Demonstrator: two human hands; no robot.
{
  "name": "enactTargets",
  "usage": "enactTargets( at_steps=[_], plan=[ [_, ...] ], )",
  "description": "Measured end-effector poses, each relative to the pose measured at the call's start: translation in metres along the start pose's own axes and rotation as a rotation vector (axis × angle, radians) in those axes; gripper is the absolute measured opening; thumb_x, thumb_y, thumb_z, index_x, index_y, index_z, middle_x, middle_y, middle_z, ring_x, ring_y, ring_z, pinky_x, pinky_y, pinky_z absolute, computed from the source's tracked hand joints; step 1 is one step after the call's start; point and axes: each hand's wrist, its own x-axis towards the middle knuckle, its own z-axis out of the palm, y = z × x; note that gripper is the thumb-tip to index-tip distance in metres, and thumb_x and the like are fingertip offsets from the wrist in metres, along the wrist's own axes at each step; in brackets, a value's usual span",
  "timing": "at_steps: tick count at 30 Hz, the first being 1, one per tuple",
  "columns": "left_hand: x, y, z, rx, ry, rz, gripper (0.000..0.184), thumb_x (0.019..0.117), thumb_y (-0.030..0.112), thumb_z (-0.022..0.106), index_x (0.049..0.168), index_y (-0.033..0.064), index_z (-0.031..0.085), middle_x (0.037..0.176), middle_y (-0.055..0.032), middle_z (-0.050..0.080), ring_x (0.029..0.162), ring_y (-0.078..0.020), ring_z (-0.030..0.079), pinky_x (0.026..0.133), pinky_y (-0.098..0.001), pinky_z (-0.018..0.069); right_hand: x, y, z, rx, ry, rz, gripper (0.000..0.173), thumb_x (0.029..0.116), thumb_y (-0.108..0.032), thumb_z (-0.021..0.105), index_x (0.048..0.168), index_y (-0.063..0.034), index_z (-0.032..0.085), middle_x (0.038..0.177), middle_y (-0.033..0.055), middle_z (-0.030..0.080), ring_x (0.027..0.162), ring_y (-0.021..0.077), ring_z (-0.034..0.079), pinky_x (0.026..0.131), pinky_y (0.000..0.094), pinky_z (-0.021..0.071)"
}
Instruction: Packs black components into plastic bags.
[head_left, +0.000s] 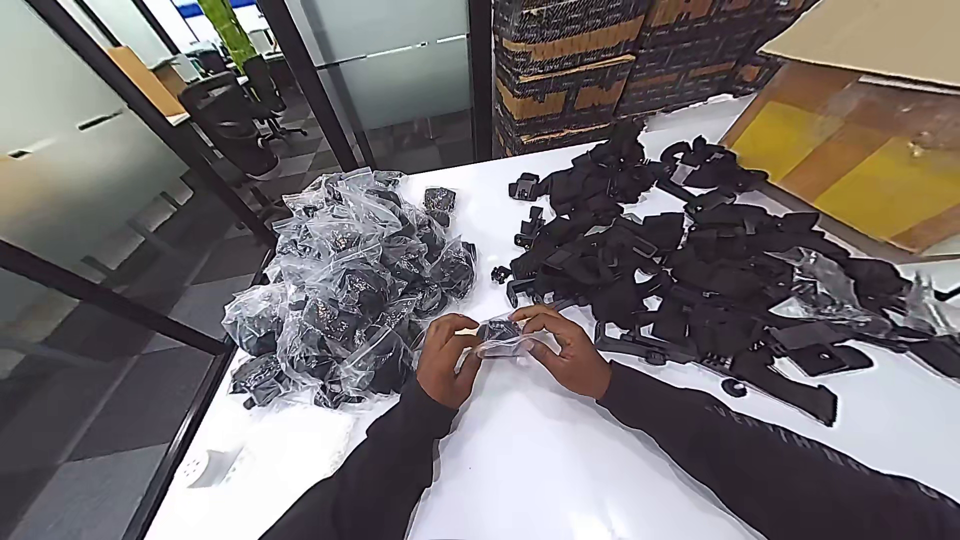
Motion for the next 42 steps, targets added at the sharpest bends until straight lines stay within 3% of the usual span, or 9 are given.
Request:
enactTargets(
  at_steps=[4,8,11,15,18,20,24,31,42],
  plan=[
    [-0.002,0.008,0.005,-0.346,0.075,-0.113,0.030,0.1071,0.022,0.053,0.098,-0.0047,0.064,0.114,-0.0179,0.071,0.110,-0.0207,0.069,0.096,-0.0373,0.0581,-0.003,-0.011,0.006,0.353,0.011,0.139,0.012,0.1062,-0.015,0.054,0.106,-0.0092,0.065,0.099,-0.0048,0.070,0.089,0.0049,0.068,0.077,0.0263,0.0597],
    [-0.004,0.020,0.008,-0.496,0.113,-0.418,0.015,0.1066,0.011,0.049,0.102,0.0018,0.060,0.083,0.0047,0.073,0.070,-0.0005,0.067,0.065,-0.0214,0.0584,-0.002,-0.023,0.005,0.557,-0.068,0.419,0.019,0.1096,-0.020,0.045,0.097,-0.0145,0.058,0.076,-0.0050,0.068,0.054,0.0066,0.063,0.049,0.0247,0.0565],
    [-0.003,0.021,0.008,-0.524,0.085,-0.600,0.016,0.1052,0.010,0.047,0.096,0.0047,0.058,0.065,0.0091,0.059,0.054,0.0011,0.055,0.053,-0.0184,0.0488,-0.001,-0.025,0.005,0.635,-0.090,0.575,0.023,0.1092,-0.021,0.041,0.094,-0.0144,0.056,0.070,-0.0034,0.063,0.049,0.0088,0.061,0.048,0.0260,0.0559],
    [0.001,0.019,0.006,-0.497,-0.041,-0.764,0.018,0.1046,0.013,0.049,0.092,0.0052,0.059,0.060,0.0085,0.056,0.051,0.0006,0.052,0.051,-0.0186,0.0462,0.000,-0.019,0.004,0.606,-0.105,0.569,0.017,0.1082,-0.018,0.043,0.098,-0.0130,0.056,0.070,-0.0034,0.065,0.053,0.0080,0.063,0.050,0.0248,0.0556],
    [0.001,0.026,0.003,-0.506,-0.203,-0.771,0.016,0.1037,0.013,0.053,0.097,0.0016,0.061,0.061,0.0052,0.061,0.051,-0.0011,0.056,0.052,-0.0205,0.0500,0.000,-0.013,0.006,0.455,-0.096,0.477,0.011,0.1057,-0.018,0.049,0.108,-0.0100,0.056,0.079,-0.0066,0.063,0.066,0.0030,0.059,0.059,0.0205,0.0491],
    [-0.001,0.029,0.003,-0.507,-0.278,-0.750,0.016,0.1035,0.014,0.055,0.101,-0.0002,0.061,0.066,0.0021,0.065,0.054,-0.0033,0.059,0.055,-0.0226,0.0531,-0.001,-0.010,0.005,0.427,-0.134,0.437,0.021,0.1043,-0.021,0.052,0.118,-0.0046,0.055,0.090,-0.0015,0.069,0.078,0.0071,0.066,0.068,0.0247,0.0547],
    [-0.002,0.027,0.003,-0.515,-0.295,-0.723,0.015,0.1016,0.013,0.059,0.102,-0.0013,0.064,0.068,0.0023,0.067,0.054,-0.0011,0.058,0.054,-0.0204,0.0518,0.001,-0.011,0.004,0.410,-0.241,0.439,0.033,0.0981,-0.013,0.065,0.127,-0.0026,0.052,0.089,-0.0017,0.069,0.074,0.0055,0.066,0.069,0.0241,0.0560],
    [0.004,0.025,-0.006,-0.632,-0.339,-0.838,0.006,0.0958,0.006,0.066,0.098,-0.0002,0.067,0.071,-0.0001,0.071,0.061,-0.0069,0.068,0.061,-0.0255,0.0597,0.000,-0.011,0.002,0.418,-0.317,0.440,0.029,0.0915,-0.002,0.069,0.118,-0.0066,0.058,0.081,-0.0057,0.066,0.067,0.0036,0.063,0.062,0.0214,0.0552],
    [0.001,0.025,-0.004,-0.620,-0.394,-0.781,0.008,0.0960,0.006,0.065,0.097,-0.0016,0.068,0.074,-0.0001,0.071,0.063,-0.0042,0.066,0.062,-0.0231,0.0577,-0.001,-0.010,0.004,0.357,-0.302,0.426,0.006,0.0983,-0.010,0.063,0.101,-0.0056,0.067,0.074,-0.0075,0.063,0.062,-0.0012,0.058,0.058,0.0177,0.0498]
  ],
)
